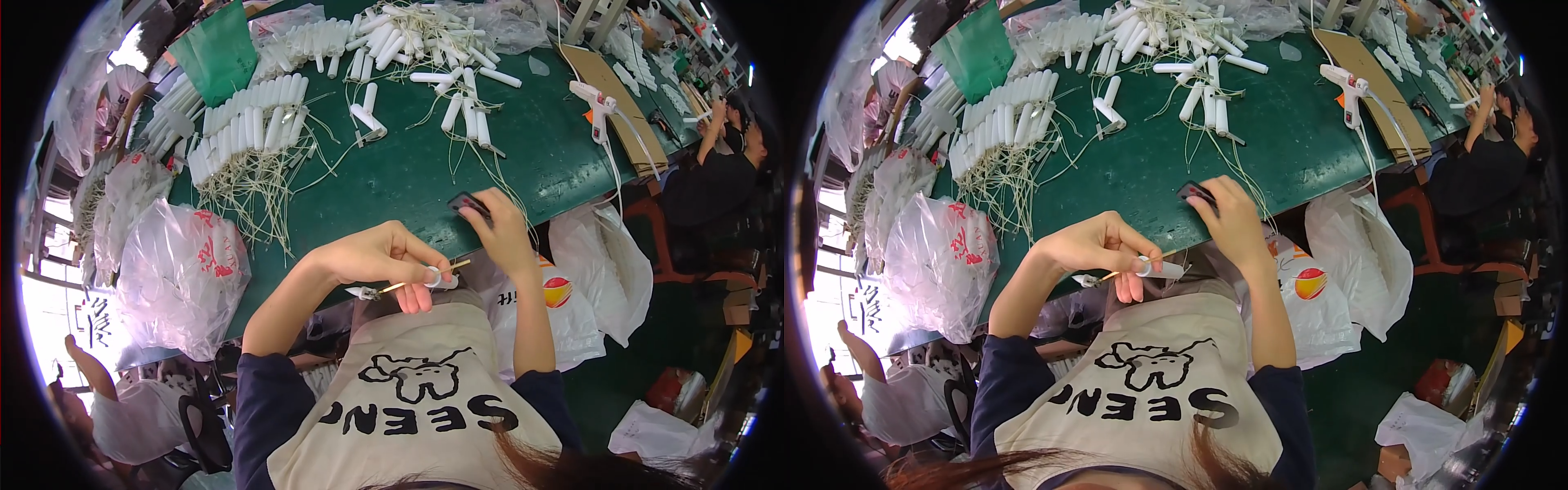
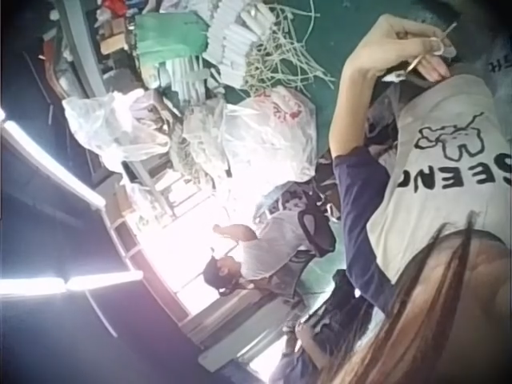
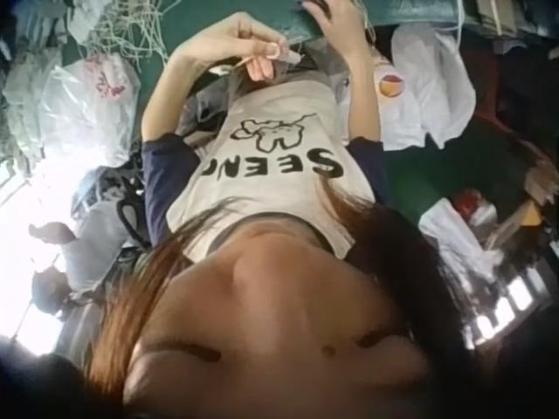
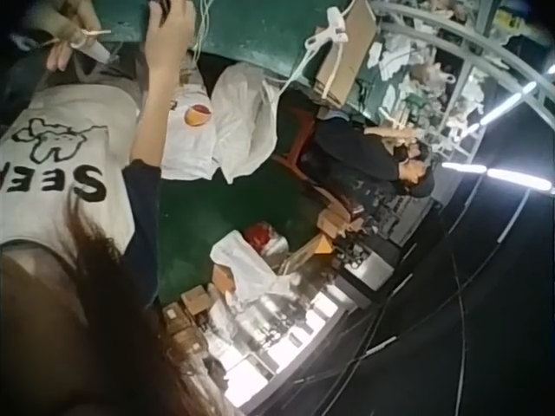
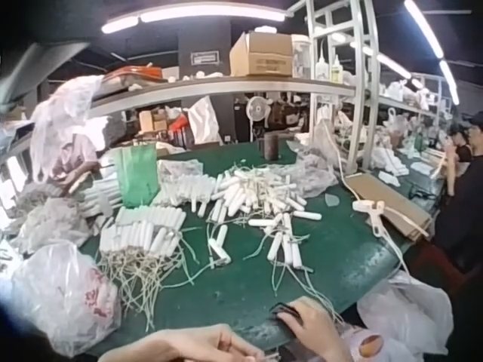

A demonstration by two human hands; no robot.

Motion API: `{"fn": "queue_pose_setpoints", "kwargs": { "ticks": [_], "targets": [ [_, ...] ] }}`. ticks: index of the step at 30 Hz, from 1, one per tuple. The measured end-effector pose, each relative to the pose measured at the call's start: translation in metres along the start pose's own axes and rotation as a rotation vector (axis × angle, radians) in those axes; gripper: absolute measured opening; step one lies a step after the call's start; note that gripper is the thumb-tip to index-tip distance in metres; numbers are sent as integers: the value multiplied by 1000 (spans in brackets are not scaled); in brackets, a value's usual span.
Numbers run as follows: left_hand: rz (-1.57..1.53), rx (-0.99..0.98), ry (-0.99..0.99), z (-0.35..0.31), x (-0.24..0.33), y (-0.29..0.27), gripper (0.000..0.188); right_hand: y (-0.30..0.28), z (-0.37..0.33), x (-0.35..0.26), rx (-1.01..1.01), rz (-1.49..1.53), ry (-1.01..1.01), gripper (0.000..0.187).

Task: Assembling white cylindrical components onto rods using a glue gun at a manufacturing workstation.

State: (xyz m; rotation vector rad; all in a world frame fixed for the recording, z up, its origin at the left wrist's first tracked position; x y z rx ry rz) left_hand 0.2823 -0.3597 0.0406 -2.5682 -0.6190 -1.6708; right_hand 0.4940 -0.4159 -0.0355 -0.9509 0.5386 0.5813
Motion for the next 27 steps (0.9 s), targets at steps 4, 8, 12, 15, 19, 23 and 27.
{"fn": "queue_pose_setpoints", "kwargs": {
  "ticks": [4, 8, 12, 15, 19, 23, 27],
  "targets": [
    [-52, 55, 25, -1, -7, -5, 28, 20, 7, 0, -20, -33, 39, 30],
    [-64, 141, 33, -4, -7, -11, 24, 30, 5, 10, 92, -211, -33, 27],
    [-213, 180, 48, -3, -7, -22, 21, 27, 3, 3, 247, -72, -49, 24],
    [-185, 136, 100, -3, -6, -30, 28, 14, 6, -21, 194, 197, -208, 27],
    [-172, 223, 134, 1, 0, -26, 23, 20, -12, -40, -78, 460, -210, 30],
    [113, 462, 107, 2, 10, -35, 29, 14, -25, -36, 34, 542, 138, 27],
    [768, 763, 296, 24, -31, -68, 20, 3, -25, -48, 142, 337, -9, 24]
  ]
}}
Point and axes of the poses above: each hand's wrist, its own z-axis towards the middle knuckle, its own y-axis out of the palm, x = y × z, the point moved 1 cm from there along z, towards the middle knuckle, and after that the axes turned 7 degrees about x, right-handed, at the moved point
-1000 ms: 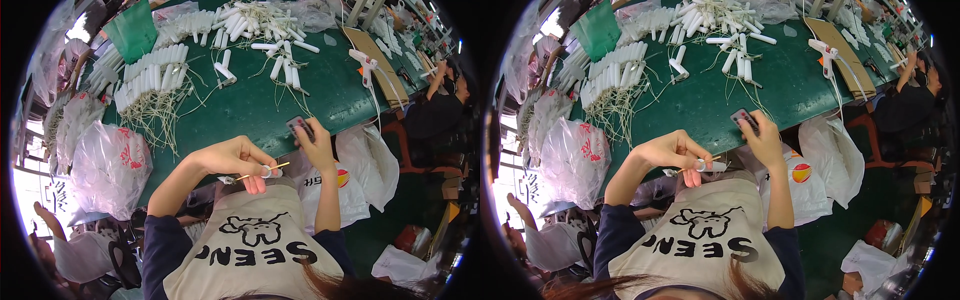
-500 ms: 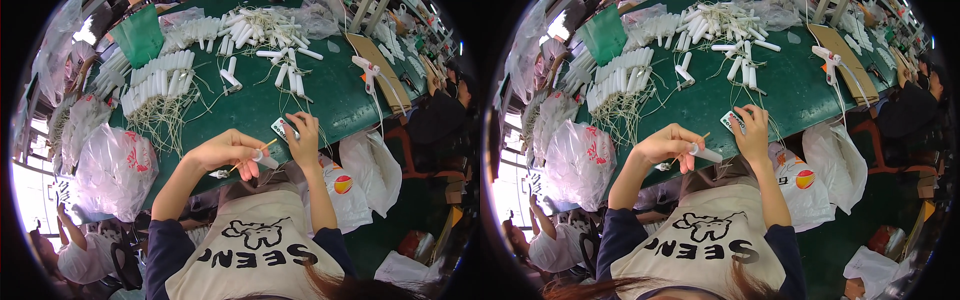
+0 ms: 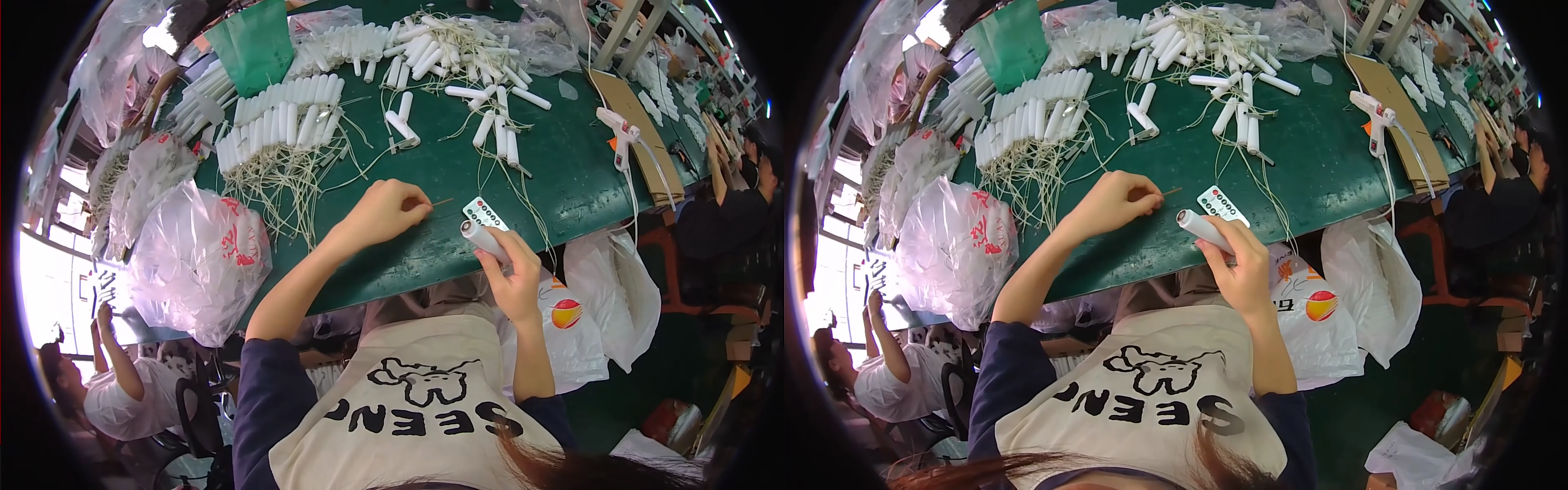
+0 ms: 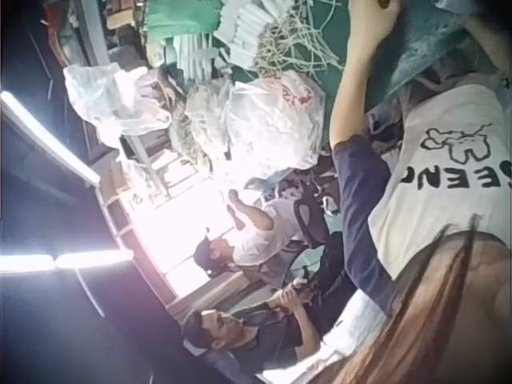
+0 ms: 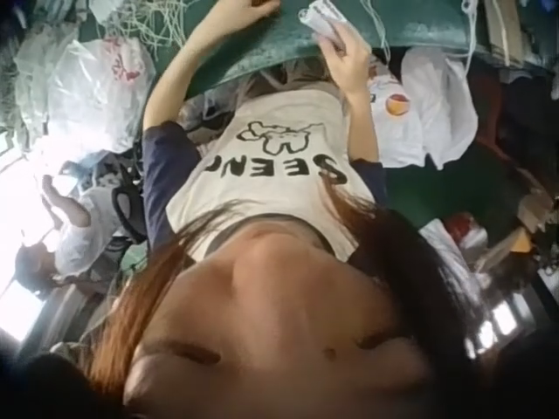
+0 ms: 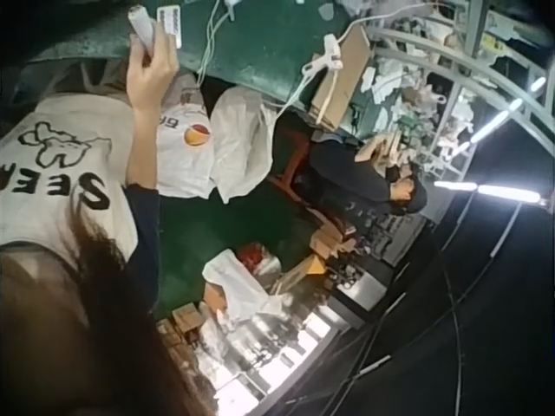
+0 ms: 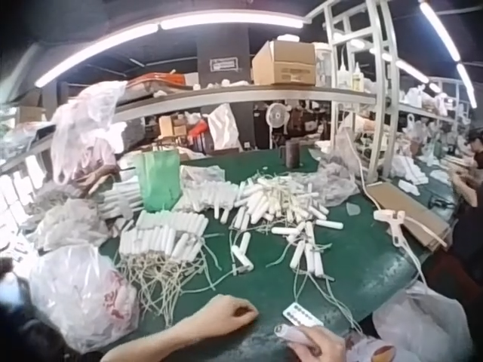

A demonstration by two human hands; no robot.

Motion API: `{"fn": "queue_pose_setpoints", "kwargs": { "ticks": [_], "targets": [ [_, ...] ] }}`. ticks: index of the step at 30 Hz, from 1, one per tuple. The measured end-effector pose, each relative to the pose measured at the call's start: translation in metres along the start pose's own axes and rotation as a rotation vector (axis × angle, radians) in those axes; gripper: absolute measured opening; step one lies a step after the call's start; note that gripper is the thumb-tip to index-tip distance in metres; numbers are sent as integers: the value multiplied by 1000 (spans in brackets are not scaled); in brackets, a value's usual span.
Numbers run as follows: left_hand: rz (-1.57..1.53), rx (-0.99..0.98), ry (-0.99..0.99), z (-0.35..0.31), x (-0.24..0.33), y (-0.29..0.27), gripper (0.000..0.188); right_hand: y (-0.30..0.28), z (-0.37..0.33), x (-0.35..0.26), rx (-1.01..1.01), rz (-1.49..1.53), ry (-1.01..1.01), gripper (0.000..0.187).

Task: Assembling white cylindrical components onto rods using a glue gun at a manufacturing workstation.

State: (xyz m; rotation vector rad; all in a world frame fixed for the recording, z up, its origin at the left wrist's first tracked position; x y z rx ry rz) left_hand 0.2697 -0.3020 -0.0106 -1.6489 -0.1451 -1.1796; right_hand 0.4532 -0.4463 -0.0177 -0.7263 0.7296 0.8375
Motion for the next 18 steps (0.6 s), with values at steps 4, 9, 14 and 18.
{"fn": "queue_pose_setpoints", "kwargs": {
  "ticks": [4, 9, 14, 18],
  "targets": [
    [401, 230, 281, 3, -4, 13, 22, -4, 2, -5, 0, -80, 49, 26],
    [23, 268, 70, -3, 35, 8, 29, -6, 6, -13, -16, -198, -61, 30],
    [-669, -325, -330, -12, 57, 21, 60, -5, 14, -39, -71, -485, -369, 37],
    [-466, -349, -323, -14, 52, 22, 56, -2, 11, -39, -115, -548, -364, 37]
  ]
}}
Point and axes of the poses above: each hand's wrist, its own z-axis towards the middle knuckle, its own y-axis out of the palm, x = y × z, the point moved 1 cm from there along z, towards the middle knuckle, and after that the axes turned 7 degrees about x, right-handed, at the moved point
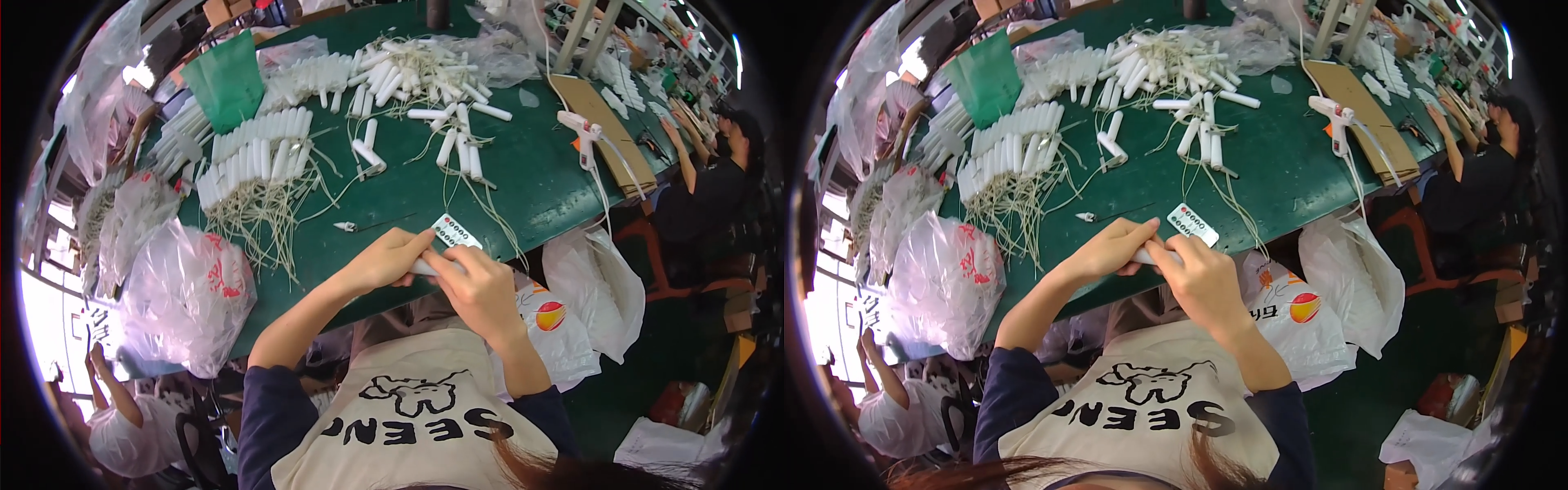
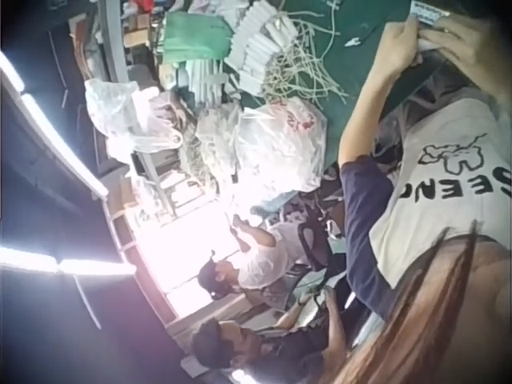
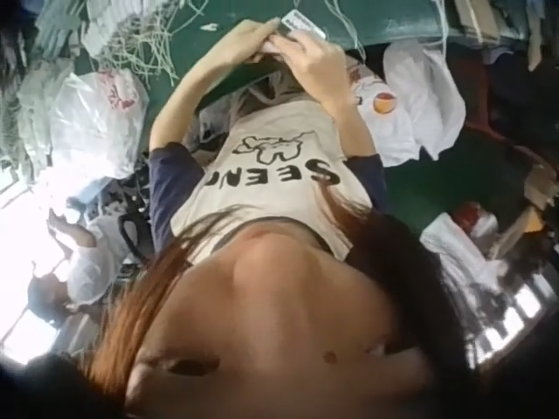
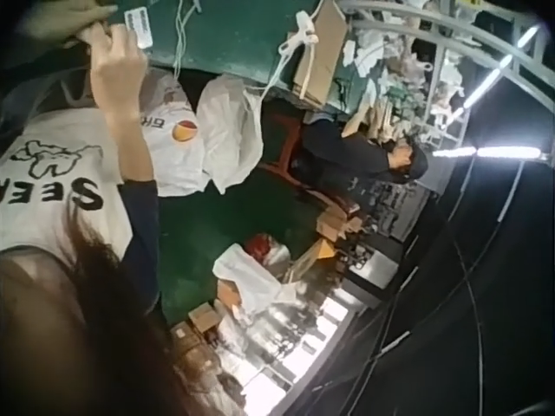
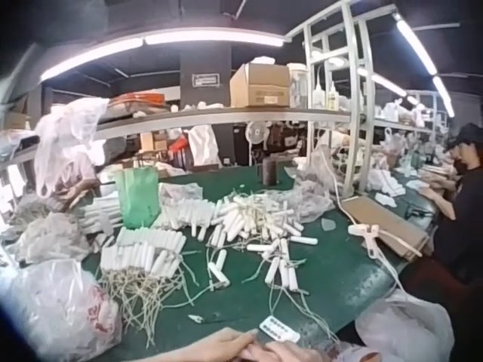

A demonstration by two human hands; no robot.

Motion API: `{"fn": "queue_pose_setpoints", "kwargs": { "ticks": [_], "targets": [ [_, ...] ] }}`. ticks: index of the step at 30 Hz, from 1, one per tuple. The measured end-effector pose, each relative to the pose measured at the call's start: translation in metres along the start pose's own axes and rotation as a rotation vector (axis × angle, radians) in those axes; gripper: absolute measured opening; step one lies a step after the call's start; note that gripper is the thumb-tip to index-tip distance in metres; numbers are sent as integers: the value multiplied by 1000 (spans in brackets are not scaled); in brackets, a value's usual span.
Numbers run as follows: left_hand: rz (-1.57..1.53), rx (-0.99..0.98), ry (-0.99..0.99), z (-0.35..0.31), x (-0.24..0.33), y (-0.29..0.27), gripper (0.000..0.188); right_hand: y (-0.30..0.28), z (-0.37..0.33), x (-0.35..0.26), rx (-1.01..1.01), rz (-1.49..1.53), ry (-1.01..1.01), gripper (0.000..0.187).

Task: Assembling white cylindrical components onto rods using a glue gun at a manufacturing workstation.

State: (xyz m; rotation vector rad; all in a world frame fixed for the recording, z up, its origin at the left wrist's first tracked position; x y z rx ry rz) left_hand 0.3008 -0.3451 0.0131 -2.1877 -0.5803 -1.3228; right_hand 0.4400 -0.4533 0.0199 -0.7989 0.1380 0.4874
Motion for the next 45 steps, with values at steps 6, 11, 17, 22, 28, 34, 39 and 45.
{"fn": "queue_pose_setpoints", "kwargs": {
  "ticks": [6, 11, 17, 22, 28, 34, 39, 45],
  "targets": [
    [148, 103, 142, -9, -6, -8, 58, -13, 2, 9, 17, 170, 106, 33],
    [-63, 165, 30, -14, 4, -11, 56, -17, 8, 2, 73, 126, 80, 35],
    [-220, 25, -129, -12, 7, -1, 54, -5, 21, -8, 89, -135, -210, 46],
    [-128, 132, -51, -15, -14, -11, 54, -9, 16, -2, 81, -62, -131, 42],
    [-343, 141, 137, -31, -29, -17, 48, -13, 13, 5, 137, 182, 29, 31],
    [-379, 283, 579, -68, -18, 6, 38, 9, 1, -18, -88, 685, 288, 33],
    [-112, 445, 685, -117, -12, -11, 27, 9, 6, -30, -155, 898, 194, 52],
    [33, 995, 1298, -220, 1, -69, 42, 6, 4, -15, 219, 856, 100, 45]
  ]
}}
Point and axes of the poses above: each hand's wrist, its own z-axis towards the middle knuckle, its own y-axis out of the palm, x = y × z, the point moved 1 cm from there along z, towards the middle knuckle, and after that the axes turned 7 degrees about x, right-handed, at the moved point
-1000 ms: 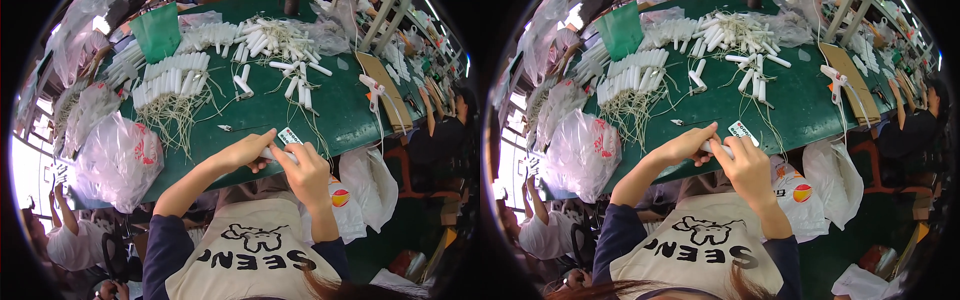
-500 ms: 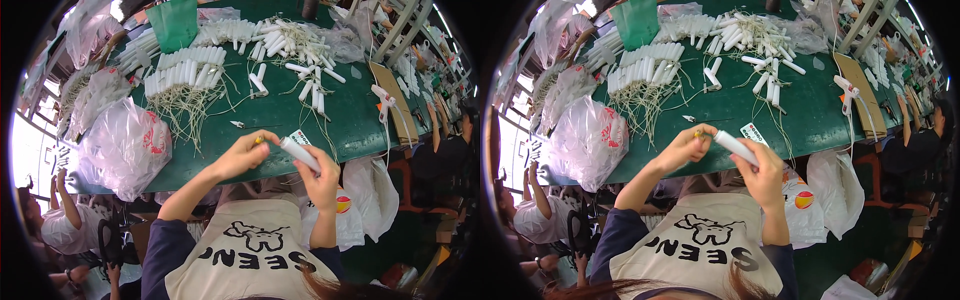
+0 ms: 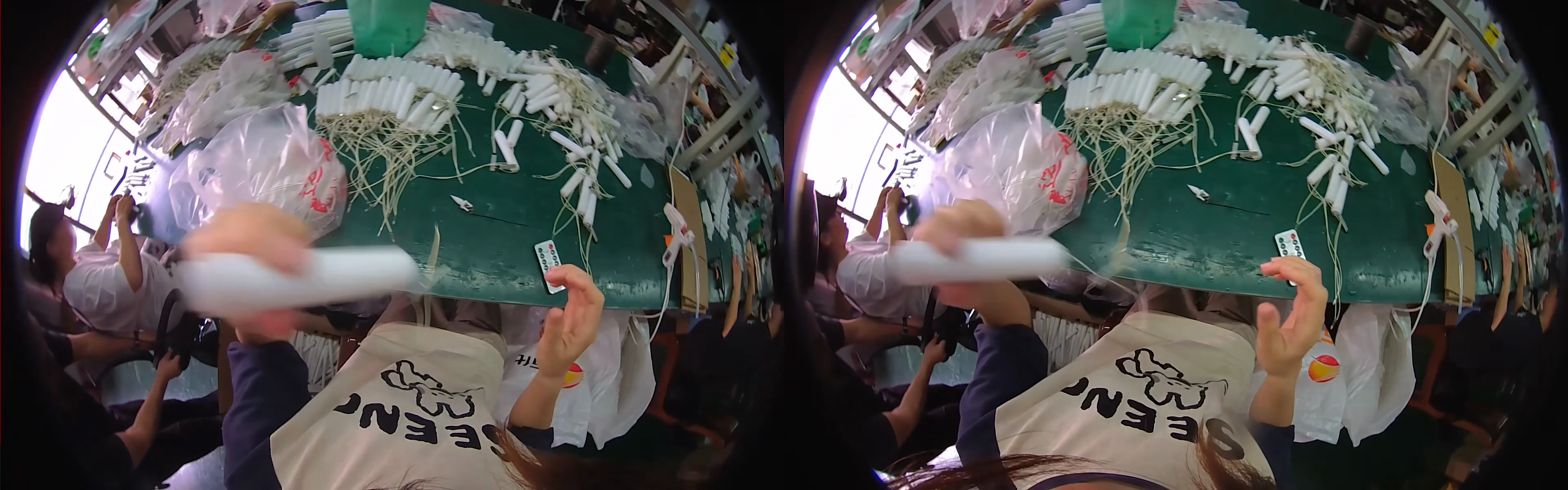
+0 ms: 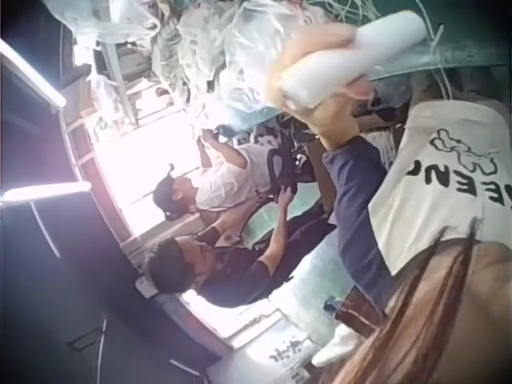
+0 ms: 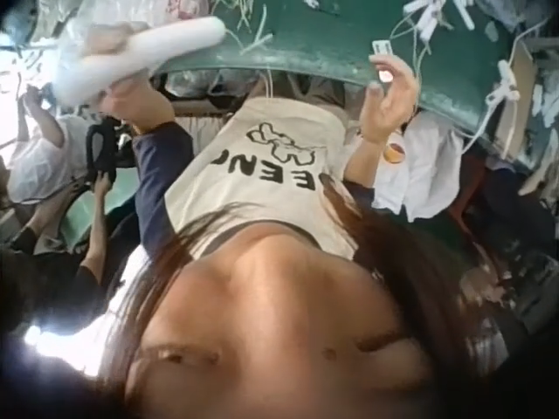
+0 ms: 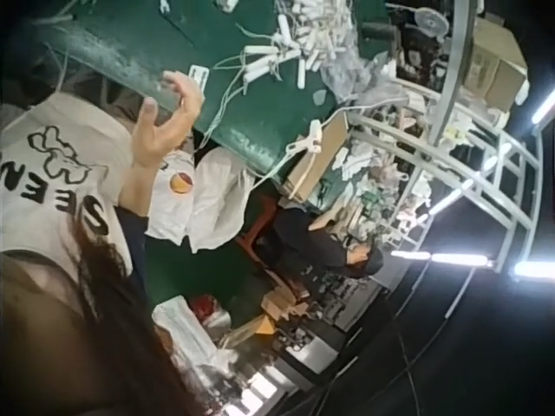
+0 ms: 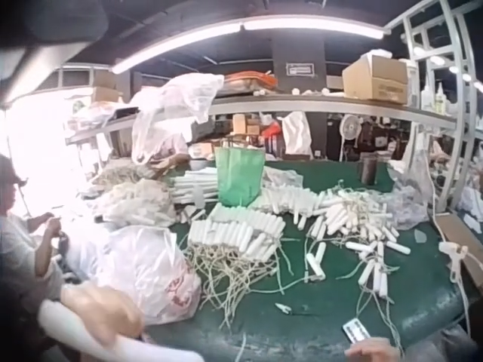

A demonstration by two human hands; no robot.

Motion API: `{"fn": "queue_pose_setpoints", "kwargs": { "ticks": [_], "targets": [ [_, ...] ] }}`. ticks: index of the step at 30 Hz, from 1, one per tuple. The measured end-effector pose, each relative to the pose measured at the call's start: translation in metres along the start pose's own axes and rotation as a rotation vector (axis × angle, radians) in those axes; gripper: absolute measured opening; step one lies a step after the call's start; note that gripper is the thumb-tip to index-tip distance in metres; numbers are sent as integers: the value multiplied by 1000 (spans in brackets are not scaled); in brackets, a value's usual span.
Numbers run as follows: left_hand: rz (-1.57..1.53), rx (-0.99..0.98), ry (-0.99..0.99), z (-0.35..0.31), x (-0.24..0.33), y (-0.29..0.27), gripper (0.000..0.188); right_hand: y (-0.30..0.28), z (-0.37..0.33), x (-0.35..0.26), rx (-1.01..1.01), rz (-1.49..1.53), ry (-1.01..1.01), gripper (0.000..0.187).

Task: Assembling white cylindrical components onto rods using a glue gun at a manufacturing workstation.

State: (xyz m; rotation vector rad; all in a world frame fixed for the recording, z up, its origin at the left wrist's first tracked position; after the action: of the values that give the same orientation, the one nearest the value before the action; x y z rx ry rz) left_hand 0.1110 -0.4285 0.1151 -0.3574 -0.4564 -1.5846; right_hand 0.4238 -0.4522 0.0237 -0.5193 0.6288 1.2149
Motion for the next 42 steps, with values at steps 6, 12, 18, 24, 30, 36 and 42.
{"fn": "queue_pose_setpoints", "kwargs": {
  "ticks": [6, 12, 18, 24, 30, 36, 42],
  "targets": [
    [230, 281, 188, 39, 51, -71, 42, 11, -5, 14, -130, -125, 150, 24],
    [799, 498, 265, 36, 19, -108, 29, 15, -5, 15, -300, -284, 161, 20],
    [1010, -125, -265, 19, -25, -120, 22, 18, -1, 10, -338, -310, 149, 19],
    [1265, -526, -755, 17, -40, -115, 17, 18, 0, 11, -361, -379, 134, 16],
    [1467, -667, -692, -1, -78, -127, 16, 18, 2, 15, -391, -349, 132, 18],
    [1610, -369, -464, 10, -60, -101, 15, 12, 4, 19, -407, -372, 127, 13],
    [1462, 68, -63, 28, -39, 23, 10, 3, 2, 33, -364, -401, 159, 11]
  ]
}}
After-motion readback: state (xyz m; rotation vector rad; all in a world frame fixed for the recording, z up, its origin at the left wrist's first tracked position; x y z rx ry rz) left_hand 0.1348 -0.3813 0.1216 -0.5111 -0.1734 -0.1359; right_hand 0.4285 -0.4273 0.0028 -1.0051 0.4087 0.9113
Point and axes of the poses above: each hand's wrist, its own z-axis towards the middle knuckle, its own y-axis out of the palm, x = y × z, the point moved 1 cm from there along z, towards the middle knuckle, and after that the axes turned 7 degrees about x, right-handed, at the moved point
